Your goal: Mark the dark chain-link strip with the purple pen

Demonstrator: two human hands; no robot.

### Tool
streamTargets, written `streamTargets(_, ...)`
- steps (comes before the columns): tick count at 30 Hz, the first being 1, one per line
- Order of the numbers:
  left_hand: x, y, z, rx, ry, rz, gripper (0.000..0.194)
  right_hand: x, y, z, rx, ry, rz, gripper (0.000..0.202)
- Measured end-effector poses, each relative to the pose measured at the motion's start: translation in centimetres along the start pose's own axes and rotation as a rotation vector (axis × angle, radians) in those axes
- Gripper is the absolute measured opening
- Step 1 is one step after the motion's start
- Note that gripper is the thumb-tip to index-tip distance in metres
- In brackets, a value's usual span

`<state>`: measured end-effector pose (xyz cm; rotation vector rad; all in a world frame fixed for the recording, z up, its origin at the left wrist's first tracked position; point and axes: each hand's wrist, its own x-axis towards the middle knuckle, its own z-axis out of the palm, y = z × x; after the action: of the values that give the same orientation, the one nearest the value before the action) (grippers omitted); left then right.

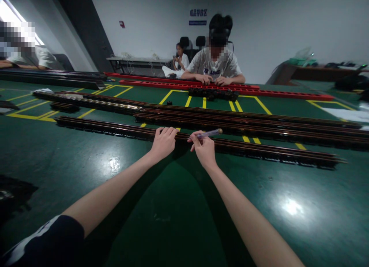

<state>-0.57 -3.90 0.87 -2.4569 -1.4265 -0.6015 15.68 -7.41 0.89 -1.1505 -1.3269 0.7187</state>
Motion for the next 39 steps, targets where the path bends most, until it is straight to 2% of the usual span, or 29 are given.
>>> streamTargets(10,-0.17,-0.10,0.09,-0.001,0.053,-0.018,0.041,-0.24,-0.16,-0.02,-0.024,0.016,-0.020,0.035)
streamTargets(17,-0.13,-0.32,-0.04,-0.032,0.054,-0.100,0.043,-0.40,-0.37,0.02,-0.063,0.056,-0.038,0.036)
streamTargets(28,-0.12,-0.86,-0.20,-0.153,0.032,-0.011,0.044,-0.45,-0.26,-0.02,-0.082,0.216,-0.035,0.032)
streamTargets(34,-0.18,-0.86,-0.21,-0.163,0.019,0.007,0.038,-0.50,-0.33,-0.13,-0.149,0.151,-0.075,0.032)
streamTargets(39,-0.12,-0.74,-0.14,-0.133,0.000,0.017,0.041,-0.49,-0.25,-0.16,-0.183,0.154,-0.088,0.032)
